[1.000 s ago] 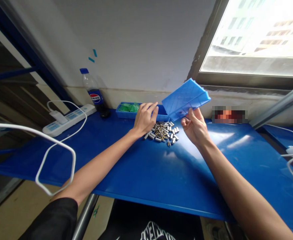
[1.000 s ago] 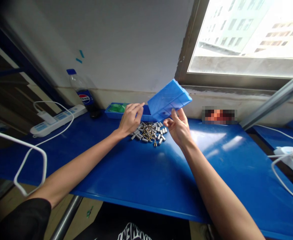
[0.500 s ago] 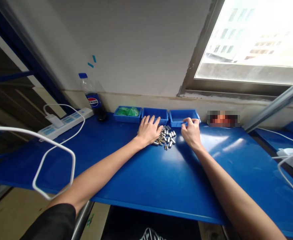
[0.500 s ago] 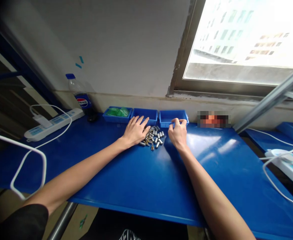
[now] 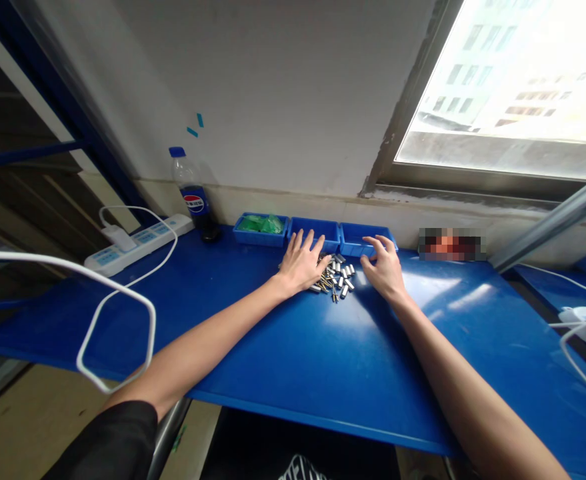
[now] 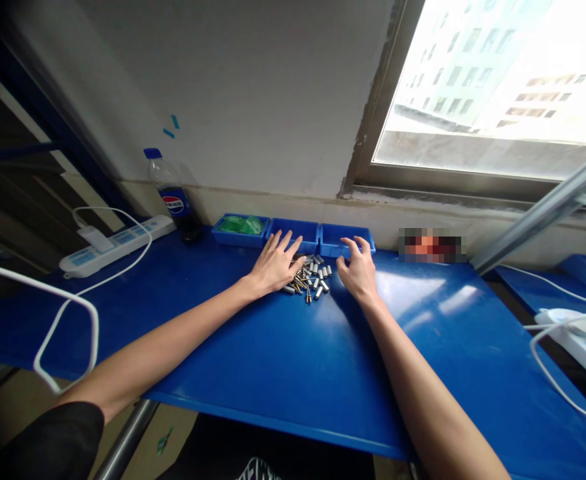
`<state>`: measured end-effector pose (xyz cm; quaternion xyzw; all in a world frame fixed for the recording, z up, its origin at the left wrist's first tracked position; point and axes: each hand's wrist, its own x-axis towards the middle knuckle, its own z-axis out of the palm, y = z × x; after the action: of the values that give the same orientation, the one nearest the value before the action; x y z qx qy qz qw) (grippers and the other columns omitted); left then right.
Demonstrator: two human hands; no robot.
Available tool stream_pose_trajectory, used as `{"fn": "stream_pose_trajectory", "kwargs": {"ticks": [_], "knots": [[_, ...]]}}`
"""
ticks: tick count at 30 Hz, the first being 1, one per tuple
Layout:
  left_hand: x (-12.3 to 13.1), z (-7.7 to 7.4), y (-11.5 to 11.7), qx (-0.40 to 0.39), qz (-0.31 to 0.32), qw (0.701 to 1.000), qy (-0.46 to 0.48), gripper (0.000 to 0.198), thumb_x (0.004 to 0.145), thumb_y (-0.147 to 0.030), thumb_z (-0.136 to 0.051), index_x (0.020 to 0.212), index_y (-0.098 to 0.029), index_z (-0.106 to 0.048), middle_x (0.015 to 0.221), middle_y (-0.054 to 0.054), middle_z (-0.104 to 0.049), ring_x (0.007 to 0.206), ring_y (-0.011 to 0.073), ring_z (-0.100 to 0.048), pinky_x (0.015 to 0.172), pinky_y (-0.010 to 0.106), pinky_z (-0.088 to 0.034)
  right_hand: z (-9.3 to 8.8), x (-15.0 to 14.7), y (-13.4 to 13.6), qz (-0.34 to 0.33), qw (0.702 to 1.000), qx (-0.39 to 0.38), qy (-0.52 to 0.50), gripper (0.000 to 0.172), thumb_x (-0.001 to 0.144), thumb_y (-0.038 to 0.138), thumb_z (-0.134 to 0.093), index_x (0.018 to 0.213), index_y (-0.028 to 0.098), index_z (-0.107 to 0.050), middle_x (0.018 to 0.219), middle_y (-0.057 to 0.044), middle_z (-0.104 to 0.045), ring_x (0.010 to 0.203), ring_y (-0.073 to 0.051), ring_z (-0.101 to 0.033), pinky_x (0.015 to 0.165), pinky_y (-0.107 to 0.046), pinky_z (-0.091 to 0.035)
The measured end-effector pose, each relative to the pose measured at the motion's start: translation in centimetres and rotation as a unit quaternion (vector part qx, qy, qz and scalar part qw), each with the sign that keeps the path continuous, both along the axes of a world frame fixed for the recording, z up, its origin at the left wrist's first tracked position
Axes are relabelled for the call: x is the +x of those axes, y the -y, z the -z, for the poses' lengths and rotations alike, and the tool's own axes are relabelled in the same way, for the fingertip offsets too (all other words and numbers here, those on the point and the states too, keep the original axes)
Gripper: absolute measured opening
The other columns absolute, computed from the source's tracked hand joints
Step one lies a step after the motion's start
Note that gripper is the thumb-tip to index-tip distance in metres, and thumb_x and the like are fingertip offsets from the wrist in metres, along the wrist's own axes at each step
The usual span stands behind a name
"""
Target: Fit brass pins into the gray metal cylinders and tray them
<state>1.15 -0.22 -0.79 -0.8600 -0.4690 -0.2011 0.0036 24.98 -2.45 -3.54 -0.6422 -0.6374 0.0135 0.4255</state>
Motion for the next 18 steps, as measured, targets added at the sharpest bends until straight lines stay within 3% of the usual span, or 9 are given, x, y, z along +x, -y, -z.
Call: {"fn": "stream_pose_trajectory", "kwargs": {"ticks": [3, 6, 8, 11, 14, 18], "knots": [[-0.9, -0.5, 0.1, 0.038, 0.038, 0.998, 0.032, 0.058, 0.105, -0.044, -0.041, 0.153, -0.013, -0.052, 0.162, 0.016, -0.046, 0.156, 0.035, -0.029, 0.128, 0.05, -0.029, -1.0, -1.6, 0.5, -0.022, 0.998, 0.043, 0.029, 0.041, 0.087, 0.024, -0.055, 0.126, 0.023, -0.067, 0.134, -0.014, -0.062, 0.076, -0.022, -0.065, 0.091, -0.048, -0.056], [-2.8, -1.4, 0.4, 0.056, 0.051, 0.996, 0.042, 0.047, 0.106, -0.037, -0.039, 0.139, -0.015, -0.065, 0.145, 0.015, -0.061, 0.139, 0.0292, -0.052, 0.119, 0.042, -0.043, -1.8, -4.2, 0.3, -0.126, 0.989, 0.049, 0.067, 0.03, 0.09, 0.022, -0.054, 0.115, 0.023, -0.07, 0.111, -0.01, -0.071, 0.093, -0.027, -0.066, 0.093, -0.045, -0.054], [-4.4, -1.9, 0.6, 0.031, 0.03, 0.999, 0.031, 0.041, 0.106, -0.034, -0.039, 0.124, -0.017, -0.072, 0.127, 0.013, -0.07, 0.119, 0.026, -0.065, 0.105, 0.038, -0.052, -2.3, -6.4, -0.4, -0.178, 0.978, 0.046, 0.094, 0.029, 0.09, 0.02, -0.054, 0.114, 0.023, -0.071, 0.11, -0.01, -0.073, 0.102, -0.029, -0.064, 0.096, -0.045, -0.052], [-7.1, -2.2, 0.6, -0.023, -0.032, 0.999, 0.011, 0.037, 0.105, -0.034, -0.041, 0.106, -0.02, -0.074, 0.105, 0.011, -0.075, 0.098, 0.0249, -0.072, 0.088, 0.035, -0.056, -3.3, -10.0, -2.0, -0.224, 0.964, 0.04, 0.138, 0.033, 0.091, 0.018, -0.055, 0.12, 0.022, -0.071, 0.119, -0.01, -0.073, 0.111, -0.03, -0.061, 0.101, -0.045, -0.049], [-9.6, -1.9, 0.4, -0.061, -0.086, 0.994, 0.01, 0.036, 0.103, -0.036, -0.042, 0.099, -0.021, -0.074, 0.101, 0.01, -0.076, 0.094, 0.0263, -0.074, 0.082, 0.034, -0.056, -4.4, -13.6, -4.1, -0.248, 0.949, 0.021, 0.193, 0.035, 0.093, 0.019, -0.056, 0.125, 0.019, -0.07, 0.125, -0.012, -0.071, 0.116, -0.031, -0.059, 0.102, -0.045, -0.047], [-11.8, -1.3, -0.3, -0.113, -0.111, 0.987, 0.037, 0.036, 0.102, -0.037, -0.043, 0.095, -0.022, -0.075, 0.097, 0.01, -0.078, 0.091, 0.0274, -0.074, 0.077, 0.033, -0.055, -5.3, -16.9, -7.2, -0.248, 0.927, -0.012, 0.282, 0.029, 0.094, 0.027, -0.063, 0.118, 0.015, -0.074, 0.119, -0.015, -0.073, 0.114, -0.035, -0.059, 0.099, -0.045, -0.047]]}}
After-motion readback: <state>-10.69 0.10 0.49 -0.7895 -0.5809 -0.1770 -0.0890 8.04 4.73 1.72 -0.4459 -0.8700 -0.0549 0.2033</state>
